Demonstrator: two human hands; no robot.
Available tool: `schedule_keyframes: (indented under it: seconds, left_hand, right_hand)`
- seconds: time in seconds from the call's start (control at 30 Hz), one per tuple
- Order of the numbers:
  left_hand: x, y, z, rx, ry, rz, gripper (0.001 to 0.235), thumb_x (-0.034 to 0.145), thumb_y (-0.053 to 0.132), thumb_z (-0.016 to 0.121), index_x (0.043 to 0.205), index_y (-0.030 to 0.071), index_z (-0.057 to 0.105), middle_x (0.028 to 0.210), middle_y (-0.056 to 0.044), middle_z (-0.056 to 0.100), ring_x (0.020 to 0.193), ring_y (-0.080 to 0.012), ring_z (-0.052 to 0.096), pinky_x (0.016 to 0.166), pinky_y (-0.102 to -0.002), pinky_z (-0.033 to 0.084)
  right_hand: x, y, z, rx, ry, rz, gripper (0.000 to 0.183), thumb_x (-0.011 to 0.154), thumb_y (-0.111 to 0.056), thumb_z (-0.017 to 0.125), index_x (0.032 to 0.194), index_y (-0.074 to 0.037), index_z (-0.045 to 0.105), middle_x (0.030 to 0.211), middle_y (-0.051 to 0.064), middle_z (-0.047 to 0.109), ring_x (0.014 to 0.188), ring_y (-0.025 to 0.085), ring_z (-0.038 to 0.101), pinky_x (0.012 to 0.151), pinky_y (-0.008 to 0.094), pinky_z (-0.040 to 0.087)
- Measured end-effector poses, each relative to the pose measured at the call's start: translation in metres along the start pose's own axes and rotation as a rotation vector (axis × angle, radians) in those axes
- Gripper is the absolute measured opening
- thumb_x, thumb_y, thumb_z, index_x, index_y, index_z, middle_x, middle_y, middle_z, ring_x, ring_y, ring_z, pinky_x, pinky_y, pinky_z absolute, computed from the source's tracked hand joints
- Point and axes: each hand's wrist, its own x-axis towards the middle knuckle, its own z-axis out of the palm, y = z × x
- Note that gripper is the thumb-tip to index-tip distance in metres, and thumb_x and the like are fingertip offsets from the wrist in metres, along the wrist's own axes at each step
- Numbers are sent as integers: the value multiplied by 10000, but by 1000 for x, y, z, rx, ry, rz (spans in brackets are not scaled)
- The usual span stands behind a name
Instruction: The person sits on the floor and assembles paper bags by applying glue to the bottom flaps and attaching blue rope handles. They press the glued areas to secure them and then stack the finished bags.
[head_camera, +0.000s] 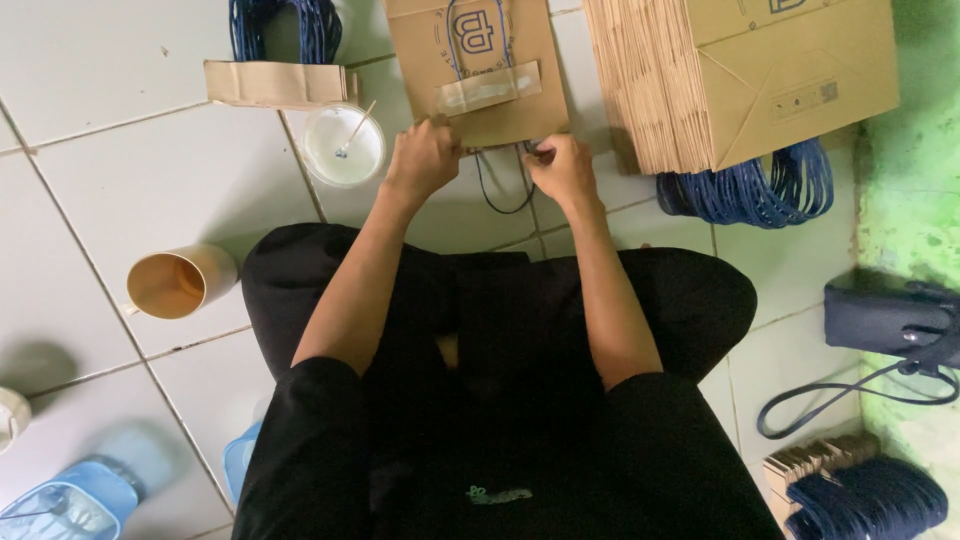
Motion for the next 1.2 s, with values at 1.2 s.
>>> schedule_keyframes:
  seconds: [1.2]
  left_hand:
    - [-3,-4,-16,-64,3,-35,207,883,154,657,702,90,734,732,-133,641,607,-409,695,568,-568,594]
  right_hand:
    - [5,11,19,68,34,-28,139,827,-74,783,938,7,759,799,236,744,744,412,750,596,434,596]
